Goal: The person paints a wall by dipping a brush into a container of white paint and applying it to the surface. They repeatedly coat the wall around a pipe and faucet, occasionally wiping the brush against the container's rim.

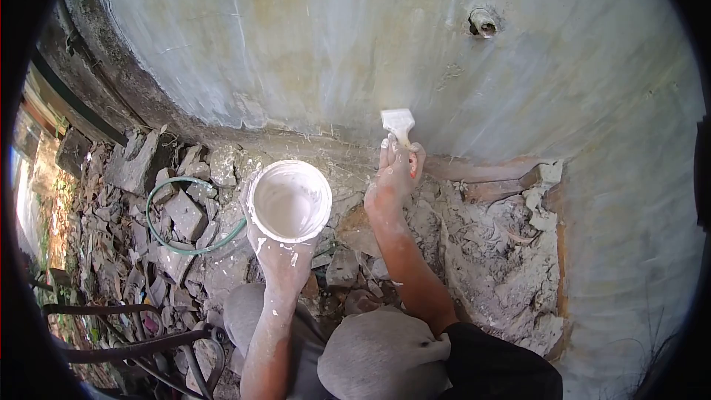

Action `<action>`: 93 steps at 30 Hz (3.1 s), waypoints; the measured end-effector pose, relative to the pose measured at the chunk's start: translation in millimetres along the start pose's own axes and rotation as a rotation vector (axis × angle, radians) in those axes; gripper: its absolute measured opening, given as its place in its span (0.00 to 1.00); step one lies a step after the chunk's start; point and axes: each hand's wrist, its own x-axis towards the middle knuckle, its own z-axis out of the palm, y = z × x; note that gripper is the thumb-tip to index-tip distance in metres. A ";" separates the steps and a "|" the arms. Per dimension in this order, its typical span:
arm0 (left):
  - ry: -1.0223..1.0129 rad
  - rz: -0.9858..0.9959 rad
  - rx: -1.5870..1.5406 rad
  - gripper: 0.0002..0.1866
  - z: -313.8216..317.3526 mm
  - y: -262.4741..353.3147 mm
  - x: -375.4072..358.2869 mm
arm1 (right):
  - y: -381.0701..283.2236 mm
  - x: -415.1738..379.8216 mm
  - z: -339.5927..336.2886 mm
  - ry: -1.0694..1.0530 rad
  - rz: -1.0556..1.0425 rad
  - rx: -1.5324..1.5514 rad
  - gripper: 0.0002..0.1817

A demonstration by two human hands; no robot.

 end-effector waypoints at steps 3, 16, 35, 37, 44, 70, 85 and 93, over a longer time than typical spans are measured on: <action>0.182 -0.137 -0.131 0.24 3.6 4.5 -1.8 | -41.7 -36.8 39.9 -0.190 -0.123 0.049 0.11; 0.100 -0.005 0.128 0.26 -13.2 -8.0 -12.6 | 93.1 -2.7 -100.0 0.153 -0.049 -0.409 0.10; 0.395 -0.004 -0.023 0.41 12.7 -17.8 30.4 | -144.3 -26.8 218.3 -0.306 -0.121 -0.277 0.11; 0.400 -0.015 0.031 0.42 15.4 -20.5 30.2 | -180.2 -49.7 242.2 -0.351 -0.195 -0.255 0.19; 0.438 -0.045 -0.078 0.43 8.4 -6.7 39.6 | -213.8 -91.6 223.5 -0.617 -0.599 -0.051 0.16; 0.670 -0.192 0.135 0.41 -67.6 -60.4 27.8 | 80.5 -80.8 180.0 -0.165 -0.095 -0.445 0.13; 0.628 -0.121 0.114 0.35 -37.8 -72.7 37.8 | -136.3 -170.1 415.1 -0.545 -0.246 -0.042 0.29; 0.695 -0.102 -0.024 0.41 -29.1 -53.4 37.5 | -196.1 -181.3 308.1 -0.871 -0.430 -0.010 0.25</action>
